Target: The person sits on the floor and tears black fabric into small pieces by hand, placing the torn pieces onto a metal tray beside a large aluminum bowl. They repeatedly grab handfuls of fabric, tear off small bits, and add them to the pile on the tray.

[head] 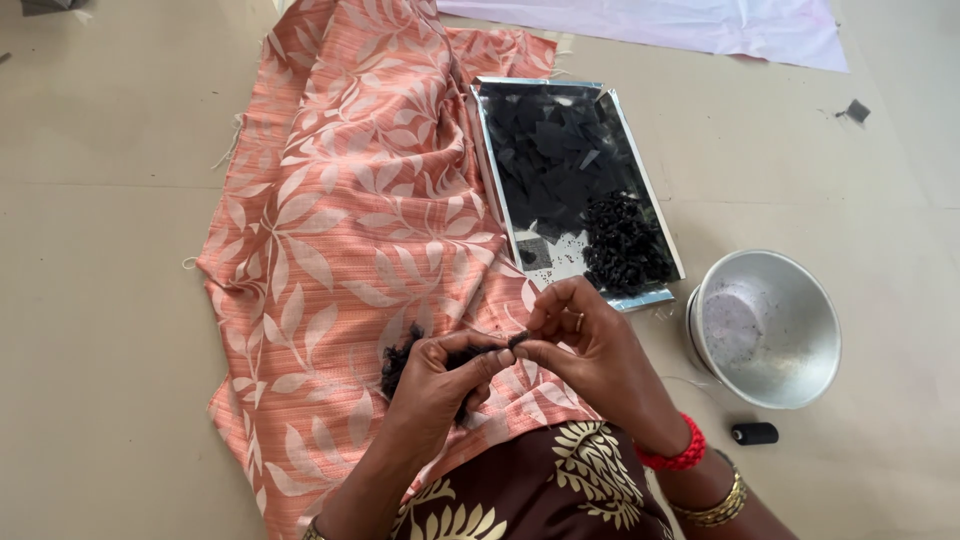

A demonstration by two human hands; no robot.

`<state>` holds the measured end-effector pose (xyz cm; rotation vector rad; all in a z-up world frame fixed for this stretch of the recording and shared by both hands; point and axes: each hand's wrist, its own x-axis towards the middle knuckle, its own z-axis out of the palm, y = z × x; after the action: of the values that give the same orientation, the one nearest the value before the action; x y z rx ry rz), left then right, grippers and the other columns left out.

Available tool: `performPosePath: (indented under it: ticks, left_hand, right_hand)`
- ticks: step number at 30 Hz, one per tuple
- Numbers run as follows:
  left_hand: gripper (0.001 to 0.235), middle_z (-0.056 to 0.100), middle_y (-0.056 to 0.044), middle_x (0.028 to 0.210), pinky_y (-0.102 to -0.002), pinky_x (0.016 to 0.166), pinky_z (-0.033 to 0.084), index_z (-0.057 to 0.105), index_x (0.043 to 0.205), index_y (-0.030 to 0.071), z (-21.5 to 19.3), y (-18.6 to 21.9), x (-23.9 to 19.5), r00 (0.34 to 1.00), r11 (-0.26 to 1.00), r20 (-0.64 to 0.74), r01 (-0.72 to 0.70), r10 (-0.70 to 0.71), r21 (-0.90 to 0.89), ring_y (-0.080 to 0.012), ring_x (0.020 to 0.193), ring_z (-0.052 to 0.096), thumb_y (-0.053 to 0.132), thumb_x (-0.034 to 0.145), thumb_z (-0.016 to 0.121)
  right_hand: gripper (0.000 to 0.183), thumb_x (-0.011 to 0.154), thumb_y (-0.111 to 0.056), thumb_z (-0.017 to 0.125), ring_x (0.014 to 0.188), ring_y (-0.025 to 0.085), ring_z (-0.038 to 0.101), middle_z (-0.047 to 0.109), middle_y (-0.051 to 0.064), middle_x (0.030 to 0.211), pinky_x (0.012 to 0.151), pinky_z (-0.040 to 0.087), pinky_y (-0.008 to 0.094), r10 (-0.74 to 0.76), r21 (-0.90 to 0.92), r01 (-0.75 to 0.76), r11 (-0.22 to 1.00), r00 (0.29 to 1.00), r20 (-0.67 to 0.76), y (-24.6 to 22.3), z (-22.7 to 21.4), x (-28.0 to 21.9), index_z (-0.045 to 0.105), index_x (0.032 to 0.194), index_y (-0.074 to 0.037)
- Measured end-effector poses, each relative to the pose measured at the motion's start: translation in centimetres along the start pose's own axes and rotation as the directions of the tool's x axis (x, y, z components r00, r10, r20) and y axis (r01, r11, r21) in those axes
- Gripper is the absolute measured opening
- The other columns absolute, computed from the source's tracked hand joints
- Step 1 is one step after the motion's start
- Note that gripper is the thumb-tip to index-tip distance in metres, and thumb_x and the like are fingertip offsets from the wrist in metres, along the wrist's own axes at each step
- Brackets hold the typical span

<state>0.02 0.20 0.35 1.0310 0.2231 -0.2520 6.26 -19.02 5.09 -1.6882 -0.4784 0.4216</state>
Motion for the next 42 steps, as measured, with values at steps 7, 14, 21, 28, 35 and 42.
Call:
performPosePath:
  ticks: [7,14,21,28,35,42]
  left_hand:
    - [0.020,0.061,-0.002,0.060,-0.020,0.043,0.037,0.074,0.098,-0.004,-0.3,-0.7,0.1,1.000,0.992,-0.019,-0.016,0.014,-0.126,-0.0056,0.047,0.050,0.013,0.089,0.079]
    - [0.012,0.061,0.000,0.063,-0.023,0.045,0.043,0.072,0.093,-0.003,-0.4,-1.2,0.0,0.991,0.989,-0.107,-0.095,0.083,-0.114,-0.0051,0.049,0.051,0.008,0.090,0.074]
    - [0.004,0.057,0.000,0.064,-0.023,0.044,0.036,0.067,0.090,0.000,-0.7,-0.2,-0.1,0.996,0.963,-0.085,-0.018,-0.005,-0.268,-0.0051,0.051,0.045,0.000,0.088,0.071]
    - [0.008,0.055,-0.001,0.062,-0.024,0.043,0.038,0.064,0.089,0.003,-0.1,0.6,-0.2,0.993,0.947,-0.019,0.103,-0.114,-0.305,-0.0065,0.049,0.045,0.000,0.087,0.071]
    - [0.006,0.054,0.001,0.057,-0.024,0.037,0.039,0.067,0.085,0.001,1.1,1.3,-0.5,0.992,0.995,-0.119,0.054,-0.043,0.088,-0.0056,0.043,0.049,0.004,0.085,0.072]
    - [0.008,0.074,-0.003,0.071,-0.022,0.040,0.037,0.074,0.093,-0.002,1.3,0.9,-0.1,0.987,0.992,-0.124,-0.092,0.102,0.086,-0.0040,0.046,0.048,0.002,0.087,0.070]
  right_hand:
    - [0.023,0.091,0.003,0.072,0.091,0.011,0.070,0.070,0.005,0.097,0.084,0.062,0.027,-0.023,0.049,0.031,0.998,0.989,-0.148,0.7,3.2,-1.4,0.059,0.109,0.000]
    - [0.029,0.093,0.002,0.067,0.097,0.026,0.072,0.071,0.013,0.109,0.079,0.059,0.034,-0.492,-0.607,0.330,0.724,0.863,-0.118,0.4,5.3,-2.3,0.061,0.120,-0.002]
    - [0.033,0.089,-0.005,0.072,0.083,0.014,0.073,0.073,0.006,0.100,0.067,0.059,0.030,-0.063,-0.264,0.046,0.963,0.997,-0.054,0.3,2.1,-0.9,0.068,0.122,-0.005]
    - [0.019,0.099,-0.013,0.064,0.083,0.007,0.070,0.077,0.002,0.090,0.075,0.057,0.026,0.031,-0.204,-0.001,0.979,0.989,0.145,3.9,-0.2,-0.3,0.074,0.109,0.000]
    - [0.020,0.102,-0.016,0.060,0.068,0.004,0.052,0.063,-0.002,0.076,0.060,0.044,0.024,0.086,-0.089,-0.073,0.993,0.986,0.144,3.4,-2.1,-0.6,0.072,0.104,0.000]
    - [0.019,0.104,-0.011,0.062,0.059,0.006,0.042,0.051,-0.003,0.067,0.052,0.034,0.025,0.151,0.152,-0.198,0.968,0.949,0.276,3.0,-1.1,-2.6,0.075,0.100,0.001]
